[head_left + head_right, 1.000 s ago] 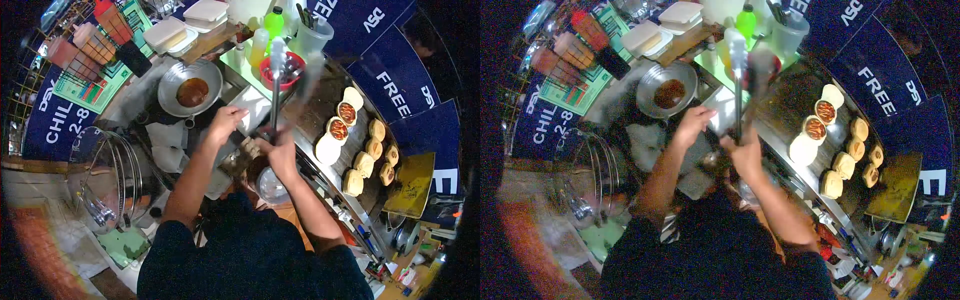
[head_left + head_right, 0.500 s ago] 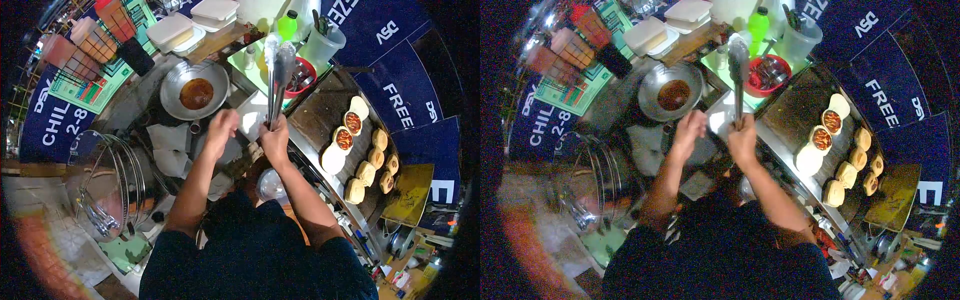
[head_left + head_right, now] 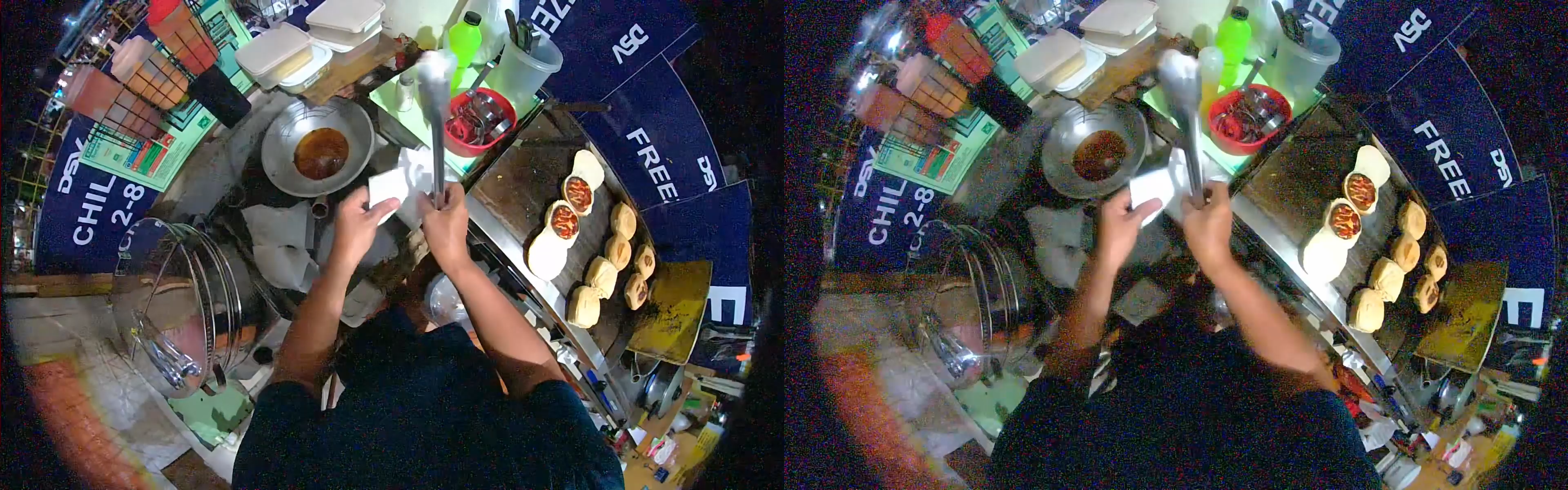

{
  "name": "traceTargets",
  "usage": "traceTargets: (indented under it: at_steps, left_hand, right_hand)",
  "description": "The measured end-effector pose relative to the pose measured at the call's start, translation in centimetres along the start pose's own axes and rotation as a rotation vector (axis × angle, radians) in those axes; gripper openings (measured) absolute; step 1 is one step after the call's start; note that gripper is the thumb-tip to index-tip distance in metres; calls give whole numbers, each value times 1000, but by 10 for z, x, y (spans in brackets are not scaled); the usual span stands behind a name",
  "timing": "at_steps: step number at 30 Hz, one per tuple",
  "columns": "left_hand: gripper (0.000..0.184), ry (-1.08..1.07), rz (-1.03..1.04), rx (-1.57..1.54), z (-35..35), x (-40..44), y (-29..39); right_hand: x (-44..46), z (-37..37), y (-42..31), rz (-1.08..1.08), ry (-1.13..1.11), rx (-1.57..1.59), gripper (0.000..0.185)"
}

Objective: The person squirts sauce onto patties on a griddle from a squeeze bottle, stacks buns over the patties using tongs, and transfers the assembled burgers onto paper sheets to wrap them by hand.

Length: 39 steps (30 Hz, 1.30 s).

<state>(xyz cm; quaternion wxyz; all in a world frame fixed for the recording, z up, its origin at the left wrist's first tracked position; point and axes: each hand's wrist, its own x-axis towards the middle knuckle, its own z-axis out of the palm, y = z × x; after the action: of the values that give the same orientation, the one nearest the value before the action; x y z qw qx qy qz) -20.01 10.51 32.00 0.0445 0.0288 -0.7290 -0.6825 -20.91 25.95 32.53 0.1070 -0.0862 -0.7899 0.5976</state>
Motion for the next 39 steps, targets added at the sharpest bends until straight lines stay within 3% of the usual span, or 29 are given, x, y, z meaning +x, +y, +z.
traceTargets:
  at_steps: [1, 4, 6, 9, 12, 15, 16, 17, 18, 19, 21, 23, 25, 27, 34, 35, 37, 39]
  left_hand:
    - [19, 26, 17, 136, 3, 0, -6]
    - [17, -79, -114, 105, 8, -2, -28]
    - [17, -86, 136, 92, 12, 0, -40]
    - [16, -15, 80, 102, 14, 0, -32]
    - [17, -7, 80, 219, 6, 8, -85]
    - [23, -65, -86, 105, -4, -8, -29]
    - [23, -64, -82, 105, -6, -13, -24]
    - [21, -38, -168, -93, -9, -18, -22]
    - [20, -14, -253, -291, -13, -22, -19]
    - [20, -15, -246, -288, -18, -27, -18]
    - [15, 169, -269, -413, -36, -36, -15]
    - [14, 247, -237, -434, -63, -55, 7]
    - [12, 388, -270, -232, -89, -75, 44]
    - [9, 466, -207, -434, -113, -89, 45]
    - [21, 496, -171, -392, -116, -114, 43]
    - [19, 387, -131, -278, -108, -107, 19]
    - [14, 220, -102, -641, -75, -96, 38]
    - [14, 209, -94, -436, -66, -90, 42]
  right_hand:
    - [-1, -1, -4, -4, 2, 1, 26]
    - [-6, 0, -11, 136, -137, 275, 43]
    - [5, 8, 0, 215, -203, 304, 39]
    - [9, 9, -5, 359, -309, 403, 36]
    - [9, 10, -11, 404, -305, 400, 32]
    - [3, 20, 5, 334, -253, 385, 30]
    - [5, 22, 13, 184, -196, 210, 29]
    - [8, 24, 21, 33, -136, 36, 28]
    - [12, 27, 29, 41, -131, 140, 29]
    - [14, 25, 25, 35, -128, 145, 29]
    - [18, 20, 11, -100, -49, -163, 24]
    - [23, 22, 10, -44, -48, -198, 24]
    - [29, 26, 14, -213, 6, -426, 26]
    - [36, 25, 13, -190, -36, -478, 31]
    - [58, 22, 3, -226, -180, -822, 36]
    - [59, 20, 4, -227, -198, -819, 36]
    - [60, 14, 2, -256, -236, -745, 36]
    - [60, 9, 4, -251, -254, -733, 37]
